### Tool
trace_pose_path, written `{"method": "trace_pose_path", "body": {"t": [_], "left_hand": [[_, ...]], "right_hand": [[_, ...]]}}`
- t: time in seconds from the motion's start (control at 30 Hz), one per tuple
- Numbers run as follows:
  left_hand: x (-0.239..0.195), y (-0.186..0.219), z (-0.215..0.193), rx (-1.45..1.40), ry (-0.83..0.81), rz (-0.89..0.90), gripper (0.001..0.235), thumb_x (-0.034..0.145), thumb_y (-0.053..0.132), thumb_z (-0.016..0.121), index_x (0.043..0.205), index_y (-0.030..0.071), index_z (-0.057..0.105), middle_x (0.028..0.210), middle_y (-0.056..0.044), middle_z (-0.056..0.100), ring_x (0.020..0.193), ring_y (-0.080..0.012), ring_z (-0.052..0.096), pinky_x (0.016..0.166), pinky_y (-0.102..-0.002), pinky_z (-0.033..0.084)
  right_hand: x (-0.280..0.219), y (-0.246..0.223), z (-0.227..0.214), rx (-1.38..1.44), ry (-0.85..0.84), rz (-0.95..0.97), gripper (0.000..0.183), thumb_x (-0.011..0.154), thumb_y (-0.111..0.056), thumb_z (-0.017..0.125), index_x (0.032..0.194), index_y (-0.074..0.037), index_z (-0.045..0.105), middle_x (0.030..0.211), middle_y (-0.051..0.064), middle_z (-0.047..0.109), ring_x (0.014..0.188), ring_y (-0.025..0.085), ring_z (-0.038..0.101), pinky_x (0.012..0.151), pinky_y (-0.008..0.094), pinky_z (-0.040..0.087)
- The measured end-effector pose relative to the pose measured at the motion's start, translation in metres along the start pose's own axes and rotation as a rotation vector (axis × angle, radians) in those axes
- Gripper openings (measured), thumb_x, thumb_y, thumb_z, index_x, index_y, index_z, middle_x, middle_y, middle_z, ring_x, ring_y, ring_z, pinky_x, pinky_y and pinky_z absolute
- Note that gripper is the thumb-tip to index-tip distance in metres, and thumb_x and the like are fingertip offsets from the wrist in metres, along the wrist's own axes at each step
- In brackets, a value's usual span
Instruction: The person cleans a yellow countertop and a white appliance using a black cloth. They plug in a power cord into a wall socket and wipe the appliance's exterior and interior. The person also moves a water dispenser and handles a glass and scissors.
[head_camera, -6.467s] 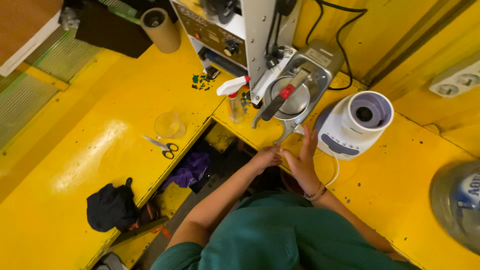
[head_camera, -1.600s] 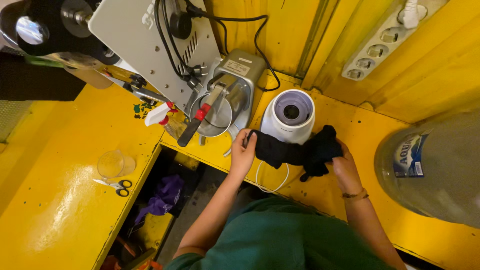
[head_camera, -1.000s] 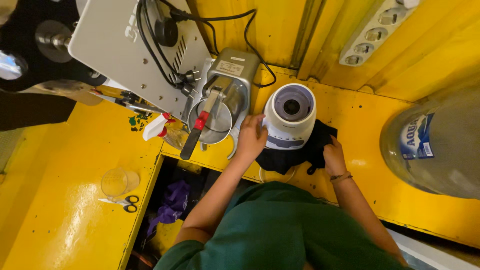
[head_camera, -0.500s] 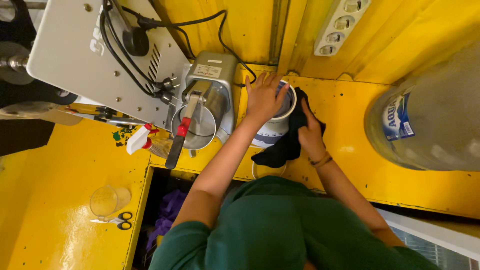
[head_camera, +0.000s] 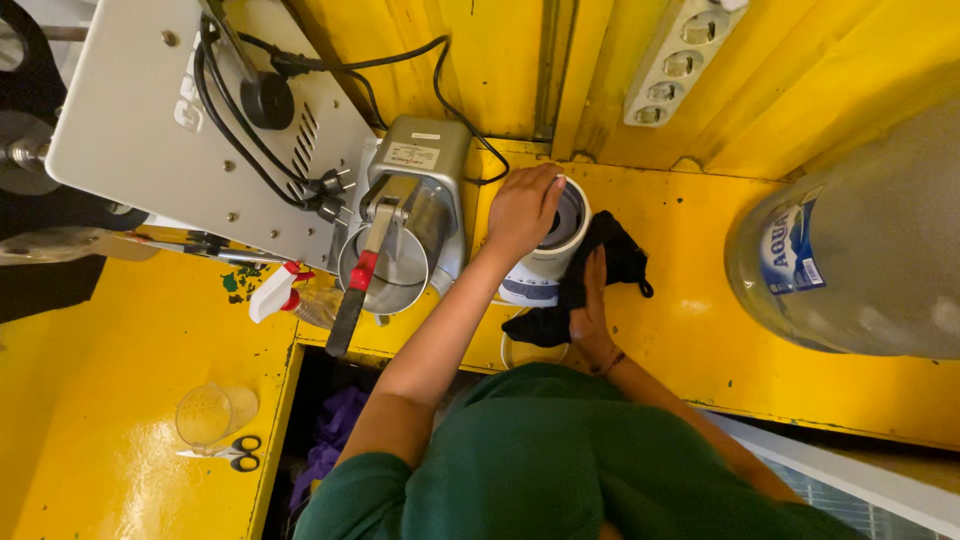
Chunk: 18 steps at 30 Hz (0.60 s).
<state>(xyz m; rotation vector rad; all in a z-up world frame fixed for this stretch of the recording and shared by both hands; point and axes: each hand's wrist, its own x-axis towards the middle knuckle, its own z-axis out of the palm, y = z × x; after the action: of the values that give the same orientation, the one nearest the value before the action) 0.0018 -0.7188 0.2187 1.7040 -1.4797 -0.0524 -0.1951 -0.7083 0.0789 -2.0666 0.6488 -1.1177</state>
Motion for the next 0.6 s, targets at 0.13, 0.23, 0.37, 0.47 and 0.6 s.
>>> {"method": "trace_pose_path", "body": {"t": [0.13,0.23,0.37,0.47,0.6], "left_hand": [[0.0,0.001,-0.001,0.019,0.031,0.029,0.033,0.105,0.029,0.054,0.117,0.002,0.07,0.119,-0.015,0.072,0.111,-0.0374,0.064,0.099,-0.044,0.05],[0.0,0.0,0.0,0.002,0.068,0.087,0.035,0.105,0.03,0.055,0.118,0.001,0.07,0.121,-0.017,0.072,0.114,-0.0365,0.066,0.104,-0.046,0.048],[0.0,-0.005,0.007,0.063,0.073,0.06,0.039,0.104,0.032,0.056,0.12,-0.001,0.069,0.124,-0.02,0.07,0.116,-0.0396,0.064,0.107,-0.046,0.047],[-0.001,-0.009,0.011,0.097,0.071,0.06,0.043,0.105,0.033,0.054,0.126,-0.002,0.066,0.129,-0.022,0.068,0.12,-0.0406,0.062,0.108,-0.046,0.046],[-0.003,-0.009,0.011,0.103,0.047,0.054,0.045,0.106,0.034,0.05,0.129,-0.001,0.066,0.132,-0.022,0.067,0.123,-0.0396,0.062,0.108,-0.046,0.046]], "right_hand": [[0.05,-0.018,-0.012,0.243,0.041,0.042,0.069,0.105,-0.041,0.038,0.158,0.003,0.036,0.166,0.019,0.032,0.154,0.031,0.03,0.129,0.041,0.021],[0.095,-0.012,-0.024,0.52,-0.02,0.035,0.072,0.108,-0.05,0.036,0.157,0.003,0.04,0.165,0.016,0.039,0.153,0.027,0.037,0.13,0.038,0.025],[0.147,0.03,-0.027,0.745,-0.207,-0.008,0.074,0.108,-0.057,0.035,0.147,0.003,0.054,0.153,0.012,0.055,0.144,0.023,0.05,0.126,0.036,0.032],[0.169,0.073,-0.018,0.873,-0.308,0.193,0.06,0.108,-0.045,0.042,0.139,0.003,0.06,0.142,0.011,0.062,0.13,0.02,0.058,0.117,0.033,0.04],[0.165,0.117,-0.004,1.091,-0.331,0.54,0.041,0.106,-0.027,0.05,0.134,0.001,0.063,0.13,0.009,0.067,0.116,0.017,0.065,0.106,0.03,0.049]]}}
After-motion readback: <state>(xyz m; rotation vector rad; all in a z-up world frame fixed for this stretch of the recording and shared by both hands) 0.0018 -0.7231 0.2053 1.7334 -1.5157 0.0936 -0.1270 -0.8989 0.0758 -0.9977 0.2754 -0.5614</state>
